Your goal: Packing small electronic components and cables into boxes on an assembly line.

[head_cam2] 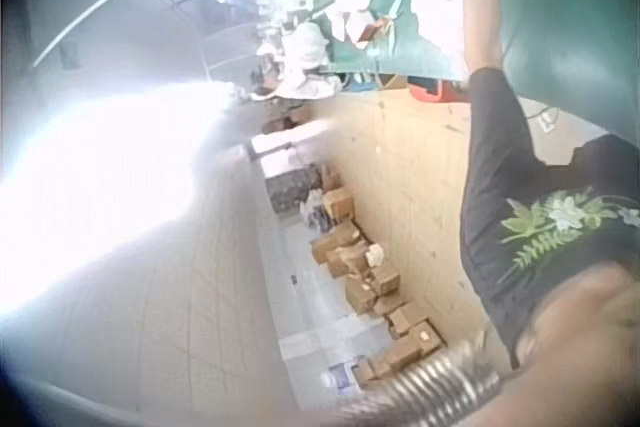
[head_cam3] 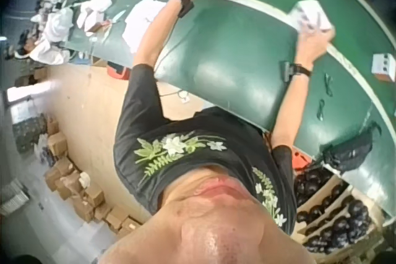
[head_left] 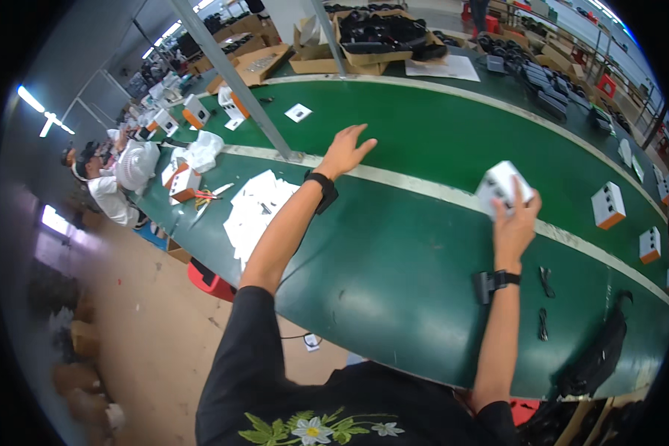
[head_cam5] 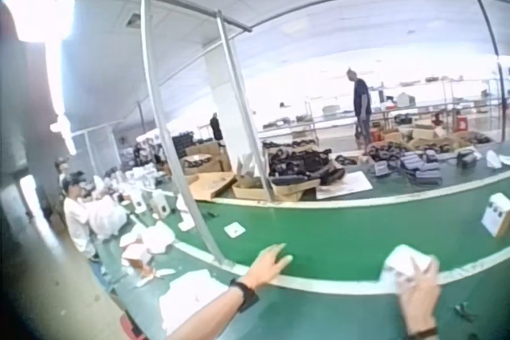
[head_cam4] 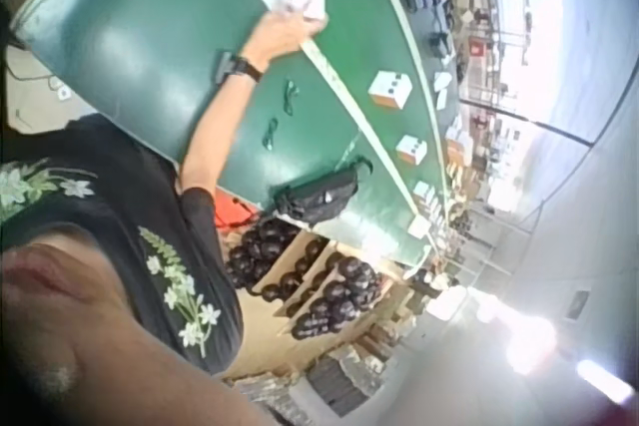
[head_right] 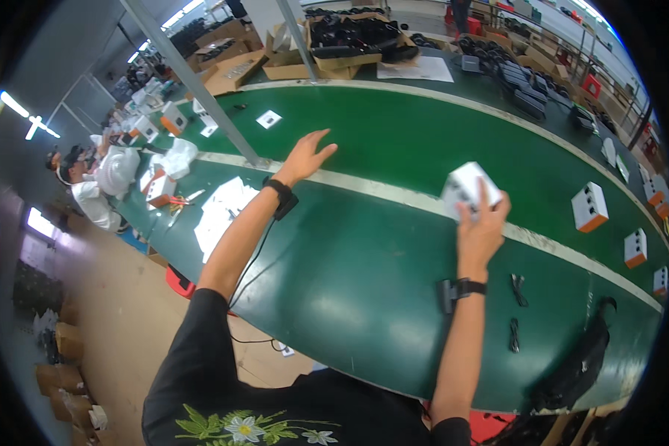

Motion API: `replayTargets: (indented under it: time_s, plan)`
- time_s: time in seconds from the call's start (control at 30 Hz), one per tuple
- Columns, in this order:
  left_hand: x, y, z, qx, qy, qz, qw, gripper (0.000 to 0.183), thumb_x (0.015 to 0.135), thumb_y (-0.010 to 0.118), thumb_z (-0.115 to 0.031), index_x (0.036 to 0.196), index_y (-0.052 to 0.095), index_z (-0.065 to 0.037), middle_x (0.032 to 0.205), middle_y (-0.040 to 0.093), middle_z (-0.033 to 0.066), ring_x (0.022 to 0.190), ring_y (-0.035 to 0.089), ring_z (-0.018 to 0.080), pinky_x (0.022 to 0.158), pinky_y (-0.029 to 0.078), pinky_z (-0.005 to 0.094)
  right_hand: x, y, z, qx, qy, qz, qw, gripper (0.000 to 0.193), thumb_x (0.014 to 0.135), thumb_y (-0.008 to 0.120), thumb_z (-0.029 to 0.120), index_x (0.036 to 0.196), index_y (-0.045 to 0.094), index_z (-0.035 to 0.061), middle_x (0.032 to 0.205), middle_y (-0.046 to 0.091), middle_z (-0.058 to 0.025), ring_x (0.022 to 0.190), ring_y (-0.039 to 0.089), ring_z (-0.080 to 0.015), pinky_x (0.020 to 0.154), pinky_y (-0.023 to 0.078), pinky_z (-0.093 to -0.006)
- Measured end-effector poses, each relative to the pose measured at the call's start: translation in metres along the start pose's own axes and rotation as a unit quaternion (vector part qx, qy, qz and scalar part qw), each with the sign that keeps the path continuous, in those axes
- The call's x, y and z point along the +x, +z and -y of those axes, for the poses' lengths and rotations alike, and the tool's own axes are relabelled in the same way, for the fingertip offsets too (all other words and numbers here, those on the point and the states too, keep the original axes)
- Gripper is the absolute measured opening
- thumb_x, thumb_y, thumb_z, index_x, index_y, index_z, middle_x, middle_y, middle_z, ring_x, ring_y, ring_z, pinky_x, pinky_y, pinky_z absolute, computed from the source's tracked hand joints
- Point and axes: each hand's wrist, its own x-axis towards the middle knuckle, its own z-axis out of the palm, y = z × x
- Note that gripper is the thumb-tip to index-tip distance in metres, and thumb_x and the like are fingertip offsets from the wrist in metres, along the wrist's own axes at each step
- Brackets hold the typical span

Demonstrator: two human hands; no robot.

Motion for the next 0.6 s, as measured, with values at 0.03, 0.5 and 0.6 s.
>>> replayTargets:
  time_s: [0.03, 0.5, 0.6]
  plan:
    - [0.012, -0.005, 0.044, 0.04, -0.073, -0.006, 0.997, 0.082, 0.107, 0.07, -0.056, 0.162, 0.054, 0.003, 0.167, 0.053, 0.0315, 0.16, 0.045, 0.0462, 0.131, 0.037, 0.0535, 0.021, 0.013, -0.014, -0.024, 0.013, -0.024, 0.999, 0.07, 0.095, 0.089, 0.031, 0.16, 0.064, 0.0332, 0.16, 0.054, -0.0199, 0.129, 0.069, -0.0414, 0.101, 0.062, -0.0492]
    - [0.086, 0.0, 0.16, 0.318, -0.161, 0.078, 0.931, 0.065, 0.101, 0.076, -0.053, 0.146, 0.072, -0.006, 0.127, 0.081, 0.0207, 0.116, 0.077, 0.0427, 0.103, 0.061, 0.0461, 0.092, 0.033, -0.11, -0.156, 0.149, -0.069, 0.974, 0.076, 0.1, 0.085, 0.032, 0.168, 0.052, 0.0439, 0.169, 0.048, -0.0182, 0.128, 0.072, -0.043, 0.099, 0.062, -0.0516]
    - [0.085, 0.002, 0.102, 0.204, -0.013, 0.093, 0.975, 0.041, 0.093, 0.088, -0.034, 0.119, 0.085, -0.003, 0.105, 0.085, 0.0184, 0.099, 0.081, 0.0397, 0.093, 0.063, 0.047, 0.098, 0.017, -0.124, -0.179, 0.147, -0.076, 0.97, 0.075, 0.101, 0.084, 0.031, 0.168, 0.052, 0.0444, 0.169, 0.047, -0.0205, 0.123, 0.074, -0.0431, 0.098, 0.062, -0.0519]
